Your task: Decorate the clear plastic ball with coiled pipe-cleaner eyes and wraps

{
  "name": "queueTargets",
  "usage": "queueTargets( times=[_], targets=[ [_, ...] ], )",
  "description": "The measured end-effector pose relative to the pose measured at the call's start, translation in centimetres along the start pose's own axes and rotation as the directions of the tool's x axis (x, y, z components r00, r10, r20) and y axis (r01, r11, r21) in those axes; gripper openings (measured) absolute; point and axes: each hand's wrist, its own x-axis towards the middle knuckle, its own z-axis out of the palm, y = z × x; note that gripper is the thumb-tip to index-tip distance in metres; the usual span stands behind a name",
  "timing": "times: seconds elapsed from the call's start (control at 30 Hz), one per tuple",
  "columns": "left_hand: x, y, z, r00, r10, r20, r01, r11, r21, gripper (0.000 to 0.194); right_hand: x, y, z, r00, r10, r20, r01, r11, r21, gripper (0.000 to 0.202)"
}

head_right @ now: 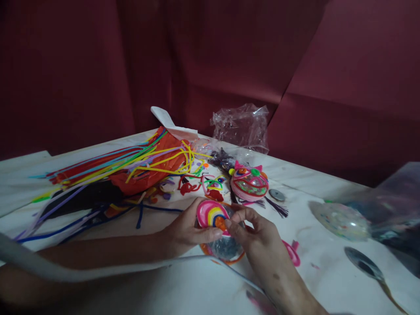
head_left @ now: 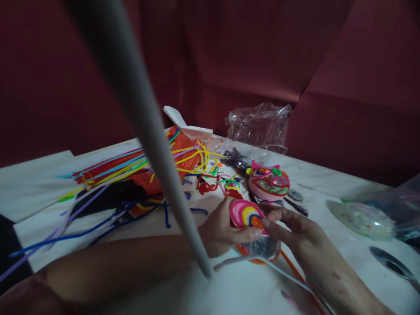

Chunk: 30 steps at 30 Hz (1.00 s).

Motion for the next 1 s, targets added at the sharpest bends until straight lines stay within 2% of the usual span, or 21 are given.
queueTargets(
  times=[0.13, 0.4, 0.5, 0.7, 0.77, 0.87, 1.0],
  targets=[
    [-0.1, 0.2, 0.2, 0.999, 0.025, 0.034, -0.026, 0.999, 0.026, 0.054, 0.0, 0.8, -0.4, 0.999, -0.038, 0.000, 0.038, 0.999, 0.020, 0.038],
    [-0.3, 1.1, 0.3, 0.998, -0.056, -0.002, 0.055, 0.986, 0.155, 0.049, -0.2, 1.6, -0.4, 0.999, -0.035, -0.030, 0.039, 0.992, 0.121, 0.034],
    [-0.3, 1.3, 0.3, 0.999, -0.041, 0.008, 0.039, 0.984, 0.174, 0.045, -0.3, 2.1, -0.7, 0.997, -0.068, -0.040, 0.072, 0.988, 0.137, 0.032],
    [-0.5, 1.1, 0.3, 1.000, -0.024, 0.014, 0.020, 0.979, 0.205, 0.047, -0.2, 2.4, -0.7, 0.999, -0.018, 0.034, 0.009, 0.969, 0.249, 0.029],
    [-0.5, 1.0, 0.4, 1.000, -0.012, 0.009, 0.010, 0.980, 0.199, 0.047, -0.2, 2.3, -0.6, 0.998, -0.049, 0.025, 0.041, 0.962, 0.271, 0.031],
    [-0.3, 1.0, 0.3, 1.000, 0.006, -0.015, -0.003, 0.979, 0.203, 0.044, 0.0, 2.4, -0.3, 0.991, -0.128, -0.027, 0.131, 0.961, 0.245, 0.036],
    [0.1, 0.9, 0.2, 0.999, 0.011, -0.042, -0.002, 0.978, 0.209, 0.039, 0.1, 2.9, -0.2, 0.992, -0.116, -0.041, 0.121, 0.977, 0.173, 0.047]
  ],
)
